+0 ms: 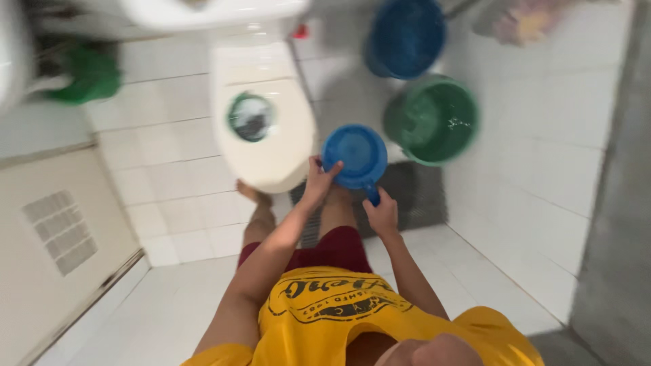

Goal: The person scrubs the toilet bowl and tank with a steel wool pad, then cleans the sink basin and faucet. They rinse the pad and a blue scoop under running water, then pour water from the scoop into the toilet bowl.

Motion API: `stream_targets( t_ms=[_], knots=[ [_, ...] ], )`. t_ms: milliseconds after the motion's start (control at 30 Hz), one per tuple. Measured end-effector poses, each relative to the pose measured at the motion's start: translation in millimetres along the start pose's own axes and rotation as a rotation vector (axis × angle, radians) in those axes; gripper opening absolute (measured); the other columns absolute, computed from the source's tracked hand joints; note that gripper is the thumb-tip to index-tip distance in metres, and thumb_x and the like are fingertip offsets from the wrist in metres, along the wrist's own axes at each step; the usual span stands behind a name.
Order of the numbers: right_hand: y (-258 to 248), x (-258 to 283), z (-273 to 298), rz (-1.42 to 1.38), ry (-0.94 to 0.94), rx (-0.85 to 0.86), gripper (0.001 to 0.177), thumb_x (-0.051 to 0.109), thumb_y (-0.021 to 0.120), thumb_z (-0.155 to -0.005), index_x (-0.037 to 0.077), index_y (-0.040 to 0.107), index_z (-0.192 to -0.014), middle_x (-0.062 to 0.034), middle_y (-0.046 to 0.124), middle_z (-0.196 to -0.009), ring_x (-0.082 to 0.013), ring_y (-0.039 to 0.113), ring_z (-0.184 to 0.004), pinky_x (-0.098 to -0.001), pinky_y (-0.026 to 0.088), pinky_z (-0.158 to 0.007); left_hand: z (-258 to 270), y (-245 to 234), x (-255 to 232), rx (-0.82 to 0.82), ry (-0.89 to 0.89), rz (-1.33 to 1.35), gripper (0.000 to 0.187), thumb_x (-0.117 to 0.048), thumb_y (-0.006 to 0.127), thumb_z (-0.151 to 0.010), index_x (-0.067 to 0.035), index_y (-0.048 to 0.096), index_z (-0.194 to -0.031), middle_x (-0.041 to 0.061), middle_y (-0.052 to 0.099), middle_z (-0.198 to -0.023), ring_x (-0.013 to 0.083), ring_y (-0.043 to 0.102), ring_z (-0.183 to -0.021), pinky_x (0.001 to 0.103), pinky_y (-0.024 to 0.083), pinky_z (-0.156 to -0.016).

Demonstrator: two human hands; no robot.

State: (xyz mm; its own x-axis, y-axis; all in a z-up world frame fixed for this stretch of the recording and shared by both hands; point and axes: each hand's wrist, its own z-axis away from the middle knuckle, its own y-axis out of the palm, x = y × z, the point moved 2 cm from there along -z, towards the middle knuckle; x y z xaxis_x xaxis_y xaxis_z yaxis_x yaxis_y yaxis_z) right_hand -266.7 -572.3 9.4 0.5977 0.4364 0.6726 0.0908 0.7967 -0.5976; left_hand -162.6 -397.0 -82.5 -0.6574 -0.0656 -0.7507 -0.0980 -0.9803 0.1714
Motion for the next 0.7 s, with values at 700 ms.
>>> stream_targets(
  t_ms=[700],
  knots=[
    [460,390,4,-0.962,0.425,0.889,0.023,0.023,0.060,-0.102,0.005,0.073,-0.111,-0.0076,0.073,-0.109,-0.0176,0.066,-0.094,-0.0327,0.052,-0.083,86,-448,-161,-0.309,0.113,0.537,0.106,0.019,0.033,-0.083,-0.041,-0.008,-0.160,0.020,0.034,-0.158,0.0419,0.058,-0.130,0.055,0.061,-0.082]
  ],
)
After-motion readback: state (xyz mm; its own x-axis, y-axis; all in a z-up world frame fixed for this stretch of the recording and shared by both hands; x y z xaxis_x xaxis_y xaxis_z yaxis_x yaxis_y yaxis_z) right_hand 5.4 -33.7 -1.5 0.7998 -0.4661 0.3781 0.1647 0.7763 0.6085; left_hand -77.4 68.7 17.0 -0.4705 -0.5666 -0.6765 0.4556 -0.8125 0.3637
